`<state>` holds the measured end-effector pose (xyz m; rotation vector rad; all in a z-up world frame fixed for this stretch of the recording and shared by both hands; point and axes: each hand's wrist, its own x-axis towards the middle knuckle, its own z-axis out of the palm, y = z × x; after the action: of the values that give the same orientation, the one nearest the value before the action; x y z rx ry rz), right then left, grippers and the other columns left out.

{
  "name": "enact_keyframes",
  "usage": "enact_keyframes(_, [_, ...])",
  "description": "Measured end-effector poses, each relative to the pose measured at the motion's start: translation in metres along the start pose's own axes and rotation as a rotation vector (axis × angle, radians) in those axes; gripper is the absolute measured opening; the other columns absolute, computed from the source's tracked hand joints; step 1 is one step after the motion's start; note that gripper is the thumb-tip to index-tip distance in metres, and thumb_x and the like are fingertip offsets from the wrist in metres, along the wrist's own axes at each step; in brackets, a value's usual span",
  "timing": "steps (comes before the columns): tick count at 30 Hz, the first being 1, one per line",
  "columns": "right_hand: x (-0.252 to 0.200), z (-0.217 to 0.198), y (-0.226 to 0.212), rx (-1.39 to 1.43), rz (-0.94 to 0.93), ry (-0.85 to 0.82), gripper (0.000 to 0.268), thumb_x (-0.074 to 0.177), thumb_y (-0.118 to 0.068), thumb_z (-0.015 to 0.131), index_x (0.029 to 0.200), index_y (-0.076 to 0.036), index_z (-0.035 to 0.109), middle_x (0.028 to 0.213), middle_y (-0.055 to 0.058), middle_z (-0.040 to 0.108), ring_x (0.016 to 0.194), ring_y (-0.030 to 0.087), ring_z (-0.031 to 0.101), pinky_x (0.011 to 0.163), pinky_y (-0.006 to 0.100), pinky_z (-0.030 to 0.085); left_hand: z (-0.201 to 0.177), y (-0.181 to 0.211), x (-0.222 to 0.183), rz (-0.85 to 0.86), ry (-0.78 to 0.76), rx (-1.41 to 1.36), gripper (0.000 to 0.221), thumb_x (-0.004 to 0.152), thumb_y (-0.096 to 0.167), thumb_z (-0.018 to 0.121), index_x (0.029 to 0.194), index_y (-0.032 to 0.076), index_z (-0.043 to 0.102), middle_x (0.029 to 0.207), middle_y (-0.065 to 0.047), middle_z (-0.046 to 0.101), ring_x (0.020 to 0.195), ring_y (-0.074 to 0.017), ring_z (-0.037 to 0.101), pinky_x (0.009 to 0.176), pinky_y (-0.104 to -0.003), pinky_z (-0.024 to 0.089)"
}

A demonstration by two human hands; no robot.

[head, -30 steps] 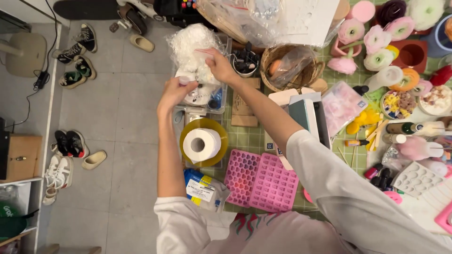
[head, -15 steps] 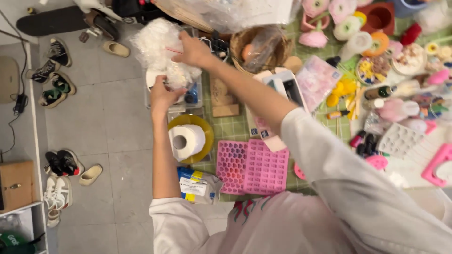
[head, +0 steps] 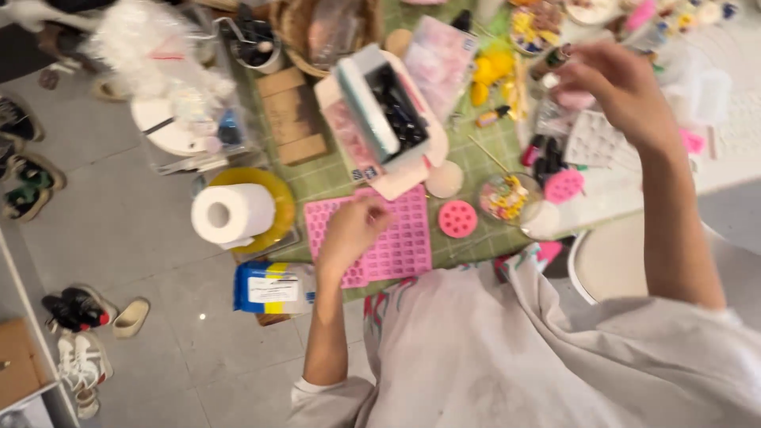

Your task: Organize and prepare various silicone molds and decorative elements for candle making.

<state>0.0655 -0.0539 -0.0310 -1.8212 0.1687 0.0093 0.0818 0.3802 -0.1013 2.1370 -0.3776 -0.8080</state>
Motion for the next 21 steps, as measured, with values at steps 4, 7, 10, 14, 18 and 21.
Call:
enact_keyframes(4, [-0.113, -0.054, 0.112, 0.015, 0.209, 0.222, 0.030, 0.113, -0.011, 0.055, 0.140, 0.001, 0.060, 0.121, 0.012, 0.069, 0.109, 0.019, 0.069, 0.097, 0.033, 0.056, 0.069, 0.045, 0.020, 0.189, -0.149, -0.088, 0.025, 0.088, 0.023, 0.076, 0.106, 0.005, 0.072, 0.090, -0.010, 0.076, 0.079, -0.0223, 0.075, 0.073, -0.037, 0.057])
enact_keyframes(7, [-0.156, -0.057, 0.169, 0.086, 0.280, 0.190, 0.028, 0.109, -0.011, 0.056, 0.135, -0.001, 0.060, 0.116, 0.012, 0.071, 0.102, 0.020, 0.071, 0.093, 0.033, 0.057, 0.116, 0.068, 0.078, 0.338, -0.072, -0.071, 0.016, 0.091, 0.016, 0.072, 0.100, 0.003, 0.068, 0.088, -0.015, 0.073, 0.081, -0.0294, 0.074, 0.071, -0.040, 0.057])
enact_keyframes(10, [-0.161, -0.049, 0.208, 0.129, 0.334, 0.154, 0.028, 0.108, -0.013, 0.055, 0.134, -0.002, 0.061, 0.114, 0.011, 0.072, 0.100, 0.019, 0.071, 0.092, 0.033, 0.058, 0.171, 0.069, 0.172, 0.464, 0.171, 0.050, 0.018, 0.087, 0.005, 0.066, 0.104, 0.001, 0.063, 0.092, -0.018, 0.073, 0.085, -0.0368, 0.072, 0.073, -0.047, 0.055])
enact_keyframes(14, [-0.154, -0.049, 0.236, 0.083, 0.293, 0.102, 0.027, 0.107, -0.013, 0.057, 0.130, 0.000, 0.063, 0.110, 0.012, 0.073, 0.097, 0.019, 0.072, 0.086, 0.032, 0.057, 0.238, 0.068, 0.269, 0.461, 0.250, 0.359, 0.031, 0.080, -0.001, 0.065, 0.111, 0.005, 0.061, 0.102, -0.020, 0.069, 0.088, -0.0422, 0.070, 0.075, -0.053, 0.055])
enact_keyframes(18, [-0.130, -0.056, 0.226, -0.211, 0.200, 0.053, 0.023, 0.103, -0.008, 0.061, 0.124, -0.003, 0.068, 0.106, 0.014, 0.076, 0.091, 0.023, 0.074, 0.082, 0.033, 0.059, 0.293, 0.032, 0.331, 0.355, 0.204, 0.624, 0.021, 0.098, 0.003, 0.063, 0.119, 0.003, 0.059, 0.111, -0.023, 0.065, 0.089, -0.0436, 0.070, 0.073, -0.054, 0.056])
enact_keyframes(21, [-0.107, -0.047, 0.216, -0.526, 0.081, 0.000, 0.025, 0.098, -0.007, 0.064, 0.122, -0.010, 0.071, 0.105, 0.015, 0.076, 0.086, 0.028, 0.075, 0.077, 0.039, 0.060, 0.300, 0.013, 0.334, 0.374, 0.214, 0.630, 0.019, 0.095, -0.001, 0.064, 0.114, 0.002, 0.062, 0.113, -0.023, 0.064, 0.093, -0.0415, 0.070, 0.076, -0.052, 0.056])
